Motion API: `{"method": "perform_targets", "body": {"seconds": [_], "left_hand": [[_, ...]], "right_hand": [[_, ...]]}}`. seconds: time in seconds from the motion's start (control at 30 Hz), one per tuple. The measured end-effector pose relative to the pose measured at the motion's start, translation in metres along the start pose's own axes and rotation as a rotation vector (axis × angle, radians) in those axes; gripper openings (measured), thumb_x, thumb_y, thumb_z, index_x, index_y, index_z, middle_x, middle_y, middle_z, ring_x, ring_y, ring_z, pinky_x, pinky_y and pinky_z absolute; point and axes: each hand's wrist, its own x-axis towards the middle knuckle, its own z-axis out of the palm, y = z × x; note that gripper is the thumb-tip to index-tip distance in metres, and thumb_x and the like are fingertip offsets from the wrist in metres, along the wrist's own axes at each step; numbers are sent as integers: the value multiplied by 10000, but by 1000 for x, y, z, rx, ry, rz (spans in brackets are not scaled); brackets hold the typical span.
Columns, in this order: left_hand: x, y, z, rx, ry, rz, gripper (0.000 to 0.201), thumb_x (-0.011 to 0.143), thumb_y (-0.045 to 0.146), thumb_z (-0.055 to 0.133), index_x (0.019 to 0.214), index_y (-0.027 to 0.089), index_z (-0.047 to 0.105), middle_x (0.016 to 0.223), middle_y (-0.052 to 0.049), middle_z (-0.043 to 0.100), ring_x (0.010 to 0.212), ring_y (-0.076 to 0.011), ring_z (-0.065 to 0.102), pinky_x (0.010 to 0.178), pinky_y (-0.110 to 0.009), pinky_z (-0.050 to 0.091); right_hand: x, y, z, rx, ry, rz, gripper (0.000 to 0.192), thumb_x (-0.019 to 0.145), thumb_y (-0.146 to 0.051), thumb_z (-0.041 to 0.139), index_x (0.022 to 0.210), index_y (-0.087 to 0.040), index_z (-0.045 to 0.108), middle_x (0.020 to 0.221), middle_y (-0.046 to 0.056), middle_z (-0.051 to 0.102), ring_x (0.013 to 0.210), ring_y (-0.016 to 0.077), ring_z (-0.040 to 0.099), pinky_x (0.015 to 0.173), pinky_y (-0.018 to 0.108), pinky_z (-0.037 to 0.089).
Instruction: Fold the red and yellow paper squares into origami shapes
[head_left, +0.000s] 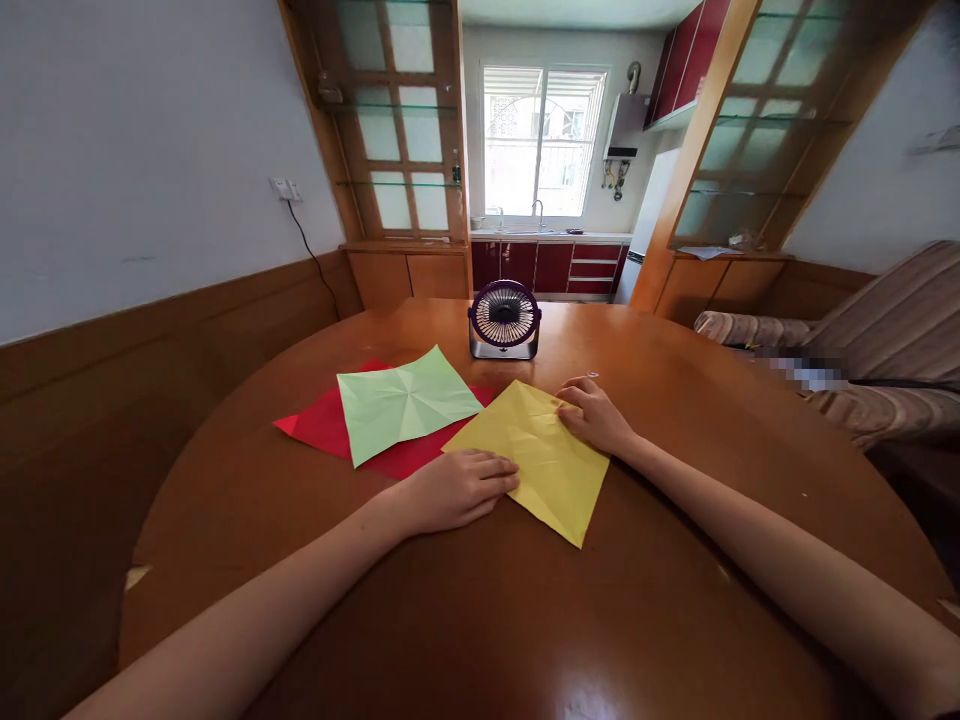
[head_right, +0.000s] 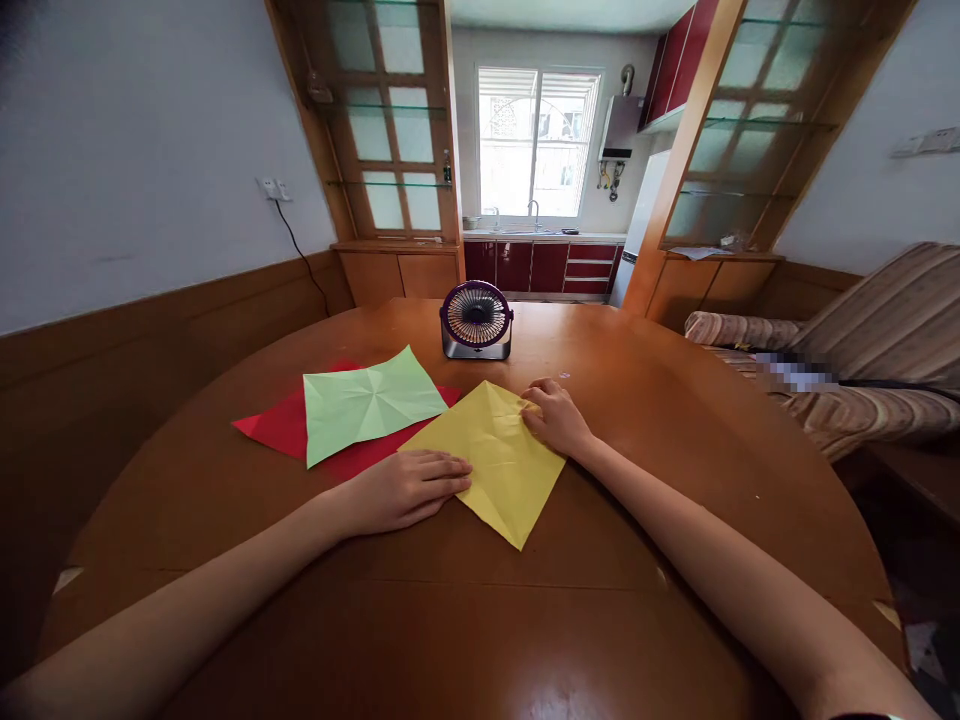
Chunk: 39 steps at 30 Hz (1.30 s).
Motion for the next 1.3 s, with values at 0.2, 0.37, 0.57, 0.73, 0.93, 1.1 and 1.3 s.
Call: {"method": "perform_targets", "body": {"seconds": [0.2, 0.37, 0.57, 0.73, 0.93, 1.1, 1.3], "left_hand": [[1, 0, 4, 26, 3, -44, 283, 988, 207, 391, 1151, 153, 616, 1130, -107, 694, 1087, -217, 643, 914, -340, 521], [-1, -3, 9, -18, 100, -171, 261, 978, 230, 420, 1053, 185, 665, 1085, -69, 713, 1003, -191, 677, 871, -313, 533], [-2, -4, 11, -186, 225, -433, 267, 964, 241, 437, 1004, 189, 696, 987, -45, 731, 886, -154, 694, 802, -261, 546], [-1, -3, 13, -198, 235, -456, 260, 955, 253, 455, 1000, 202, 706, 995, -38, 732, 891, -158, 695, 806, -272, 549], [-4, -1, 11, -186, 172, -325, 242, 946, 256, 488, 1019, 224, 717, 1079, -35, 716, 1000, -163, 676, 877, -274, 537], [-8, -2, 6, -229, 109, -254, 241, 942, 268, 507, 1066, 241, 712, 1137, -47, 698, 1062, -178, 653, 934, -308, 516], [-8, -2, 1, -304, 101, -237, 221, 922, 248, 533, 1019, 232, 731, 1087, -56, 712, 1057, -187, 650, 909, -318, 524]], "right_hand": [[-14, -11, -19, 163, -81, -200, 165, 911, -281, 536, 994, -209, 659, 1122, 113, 593, 1038, 234, 597, 905, 428, 501], [-37, -28, -39, 374, -222, -259, 197, 941, -280, 518, 1037, -210, 675, 1089, 99, 642, 1000, 194, 633, 861, 351, 537], [-58, -42, -59, 454, -359, -266, 384, 906, -284, 592, 1286, -230, 574, 1295, 119, 598, 1206, 230, 565, 1008, 425, 480], [-62, -54, -60, 348, -389, -322, 538, 892, -271, 618, 1405, -256, 459, 1389, 111, 533, 1298, 242, 487, 1088, 466, 404], [-60, -59, -52, 296, -425, -446, 389, 957, -205, 501, 1341, -256, 543, 1289, 86, 621, 1250, 208, 539, 1066, 425, 430], [-60, -58, -59, 447, -463, -331, 299, 948, -268, 539, 1226, -231, 641, 1239, 94, 644, 1224, 203, 555, 1037, 401, 458], [-58, -57, -57, 562, -455, -123, 291, 956, -375, 509, 948, -193, 737, 1134, 89, 669, 1031, 187, 632, 914, 342, 509]]}}
